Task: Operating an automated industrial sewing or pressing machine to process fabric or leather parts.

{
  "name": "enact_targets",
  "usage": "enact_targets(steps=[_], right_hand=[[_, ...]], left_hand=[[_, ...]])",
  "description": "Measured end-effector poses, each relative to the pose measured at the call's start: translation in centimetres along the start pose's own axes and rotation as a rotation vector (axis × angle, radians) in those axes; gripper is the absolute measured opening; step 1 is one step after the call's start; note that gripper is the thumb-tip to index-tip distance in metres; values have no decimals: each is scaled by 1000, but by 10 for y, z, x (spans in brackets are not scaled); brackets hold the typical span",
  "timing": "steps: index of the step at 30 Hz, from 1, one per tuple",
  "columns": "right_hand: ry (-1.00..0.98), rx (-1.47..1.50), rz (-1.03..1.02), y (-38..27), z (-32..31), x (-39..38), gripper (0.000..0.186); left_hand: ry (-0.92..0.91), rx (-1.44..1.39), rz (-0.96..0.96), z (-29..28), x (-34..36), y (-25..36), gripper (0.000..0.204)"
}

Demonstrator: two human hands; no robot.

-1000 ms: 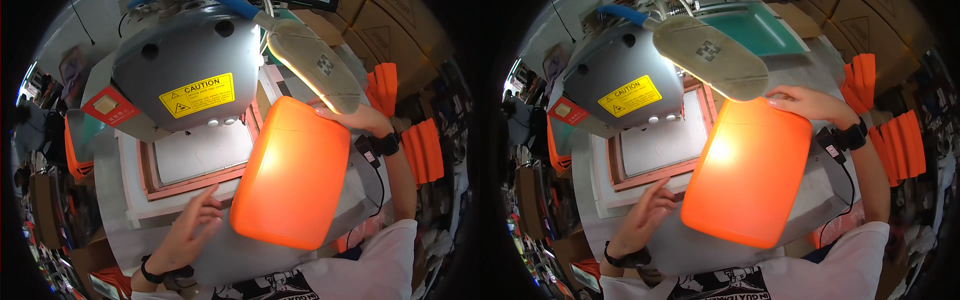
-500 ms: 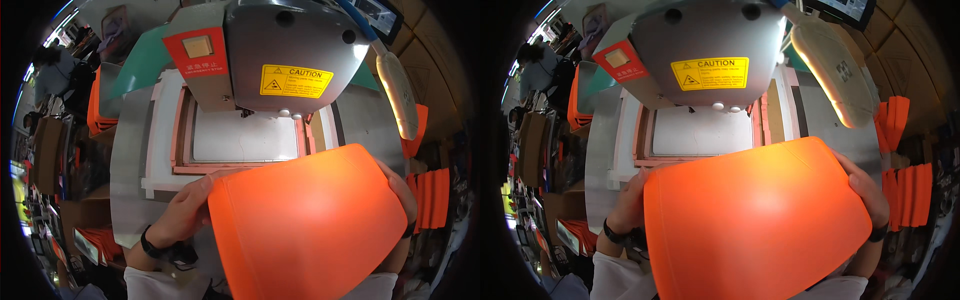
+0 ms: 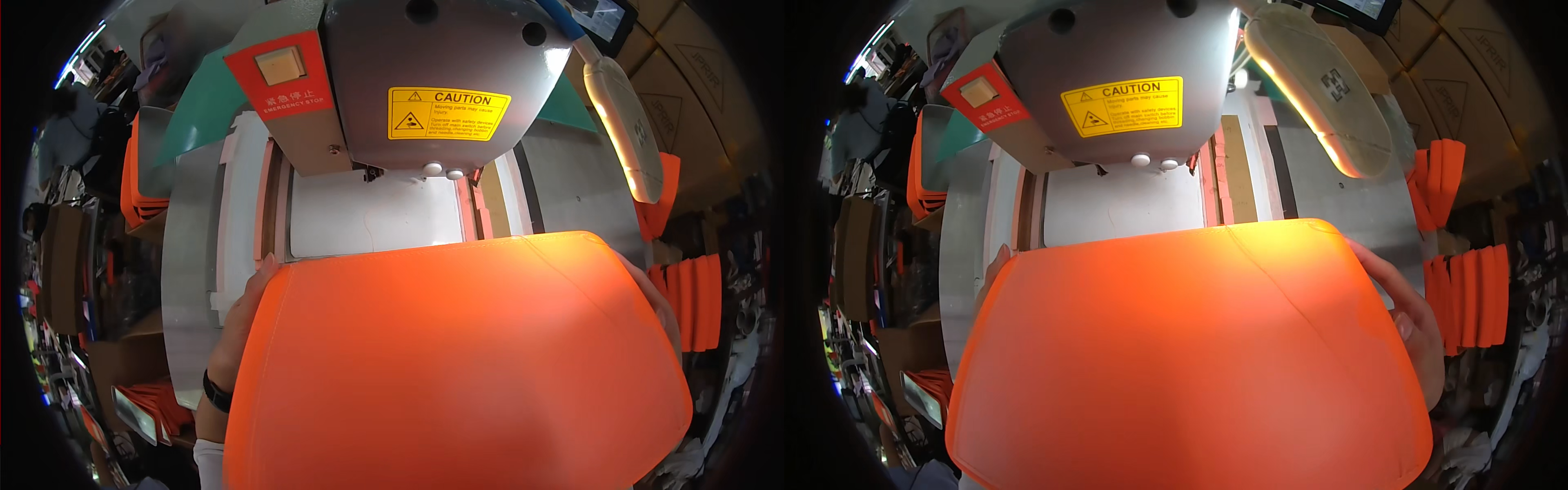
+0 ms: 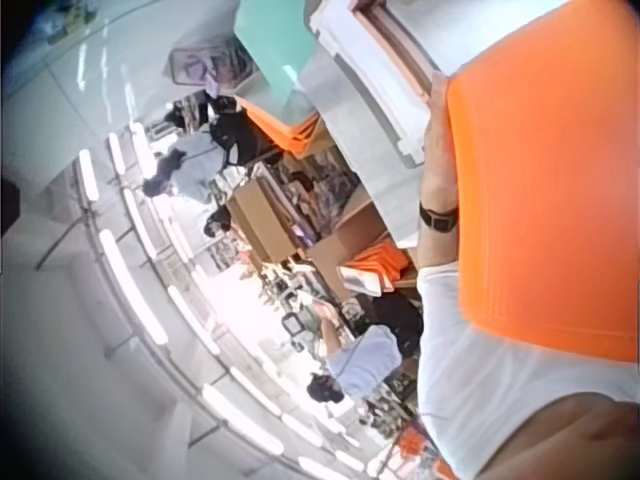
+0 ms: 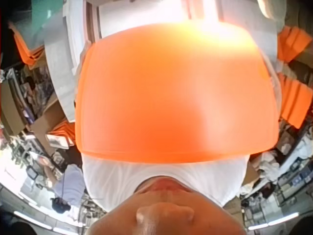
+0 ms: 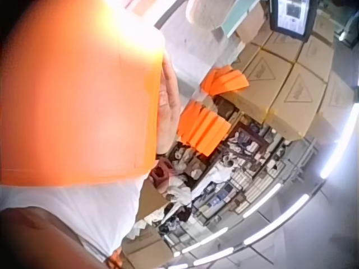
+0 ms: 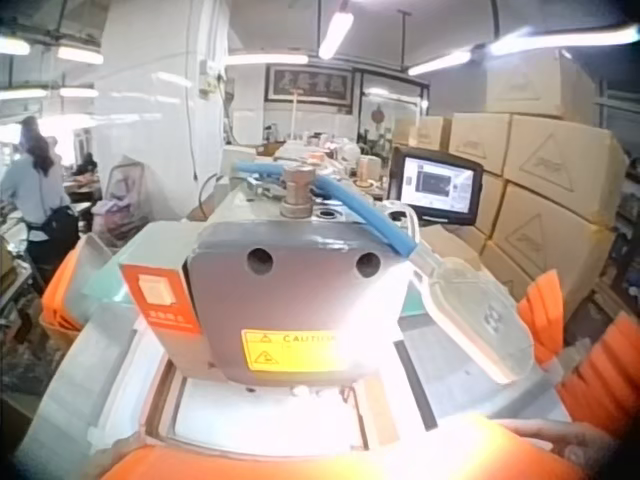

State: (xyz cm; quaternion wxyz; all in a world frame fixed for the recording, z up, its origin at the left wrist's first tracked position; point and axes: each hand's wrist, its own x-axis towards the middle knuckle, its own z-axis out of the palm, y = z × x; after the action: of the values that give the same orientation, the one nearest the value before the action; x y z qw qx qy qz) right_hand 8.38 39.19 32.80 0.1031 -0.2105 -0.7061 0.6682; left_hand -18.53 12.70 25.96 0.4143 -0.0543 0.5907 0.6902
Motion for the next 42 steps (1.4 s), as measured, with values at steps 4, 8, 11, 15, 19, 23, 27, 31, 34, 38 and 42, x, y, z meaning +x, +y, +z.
enact_targets(steps=[4, 8, 11, 15, 19, 23, 27, 31, 34, 38, 42], right_hand=[[17, -11, -11, 1, 7, -7, 48], [19, 11, -9, -2, 4, -7, 47], [4, 72, 27, -3, 3, -4, 47], [-31, 241, 110, -6, 6, -2, 55], [-10, 250, 146, -9, 9, -2, 54], [-9, 262, 154, -8, 10, -2, 53], [-29, 268, 145, -10, 8, -4, 52], [27, 352, 181, 2, 9, -5, 52], [-24, 411, 194, 4, 3, -10, 52], [-49, 421, 207, 6, 4, -6, 51], [51, 299, 187, -4, 11, -12, 51]], left_hand=[[72, -71, 67, 1, 34, -10, 41], [33, -42, 135, -2, 48, -9, 41], [18, 3, 154, -4, 50, -13, 41], [7, 75, 181, -9, 45, -17, 40], [-1, 149, 198, -13, 41, -18, 40], [-17, 207, 230, -16, 41, -28, 41], [-41, 278, 264, -18, 52, -26, 41], [-46, 347, 325, -23, 64, -30, 42], [-63, 390, 354, -26, 75, -29, 42], [-65, 436, 379, -33, 79, -32, 43], [-135, 466, 386, -29, 86, -38, 44]])
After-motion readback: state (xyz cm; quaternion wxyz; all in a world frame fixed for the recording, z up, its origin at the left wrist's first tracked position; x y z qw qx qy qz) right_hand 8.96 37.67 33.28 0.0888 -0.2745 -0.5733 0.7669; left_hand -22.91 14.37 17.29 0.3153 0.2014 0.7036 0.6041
